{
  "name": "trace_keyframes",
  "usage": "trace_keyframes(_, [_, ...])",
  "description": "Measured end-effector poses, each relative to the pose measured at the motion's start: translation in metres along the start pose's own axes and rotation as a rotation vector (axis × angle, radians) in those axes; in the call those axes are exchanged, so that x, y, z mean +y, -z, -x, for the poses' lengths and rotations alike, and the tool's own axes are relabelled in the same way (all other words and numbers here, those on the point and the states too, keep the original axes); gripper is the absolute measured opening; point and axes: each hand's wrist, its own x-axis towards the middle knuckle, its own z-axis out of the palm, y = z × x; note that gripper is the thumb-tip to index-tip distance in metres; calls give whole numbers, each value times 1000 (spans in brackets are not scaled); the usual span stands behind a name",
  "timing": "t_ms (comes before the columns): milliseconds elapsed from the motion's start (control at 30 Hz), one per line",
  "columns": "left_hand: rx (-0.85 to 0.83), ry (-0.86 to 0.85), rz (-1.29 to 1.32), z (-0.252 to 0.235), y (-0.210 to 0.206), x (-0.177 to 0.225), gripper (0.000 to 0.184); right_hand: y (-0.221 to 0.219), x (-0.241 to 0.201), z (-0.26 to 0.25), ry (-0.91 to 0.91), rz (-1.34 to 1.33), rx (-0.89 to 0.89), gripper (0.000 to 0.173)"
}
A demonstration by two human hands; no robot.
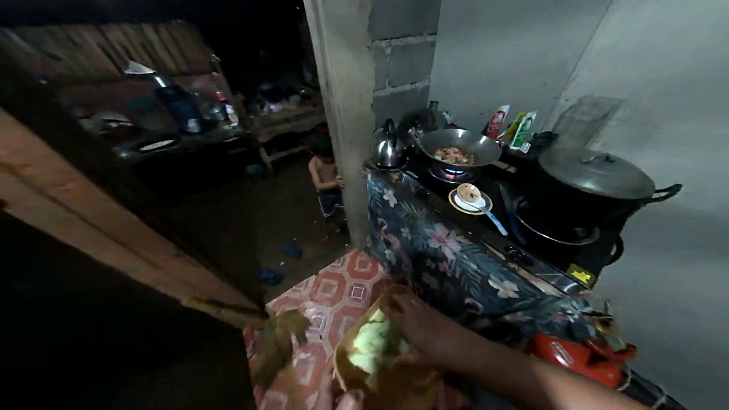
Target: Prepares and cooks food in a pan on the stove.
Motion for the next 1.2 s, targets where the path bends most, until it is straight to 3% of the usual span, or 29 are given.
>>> trace_keyframes(100, [-145, 46, -22, -53, -2, 31, 64, 17, 22, -21, -143, -15, 36, 97])
trace_keyframes(167, [-208, 70, -19, -87, -9, 47, 71, 27, 40, -32, -198, -8, 74, 102])
trace_keyframes(367, [-343, 117, 42, -182, -41, 81, 71, 81, 93, -69, -389, 41, 8, 101])
trace_keyframes(700, [-341, 23, 45, -331, -105, 157, 73, 201, 204, -147, -304, 22, 29, 91])
trace_keyframes(767, [-321, 2, 43, -352, -113, 169, 76, 218, 219, -161, -267, 15, 42, 91])
trace_keyframes(900, [-364, -50, 60, -380, -122, 187, 65, 251, 237, -183, -260, -69, 61, 83])
trace_keyframes(1033, [-378, -56, 35, -406, -133, 207, 70, 272, 238, -194, -341, -97, 68, 77])
trace_keyframes(1200, [-519, -46, -69, -430, -145, 234, 70, 284, 236, -191, -468, -120, 73, 64])
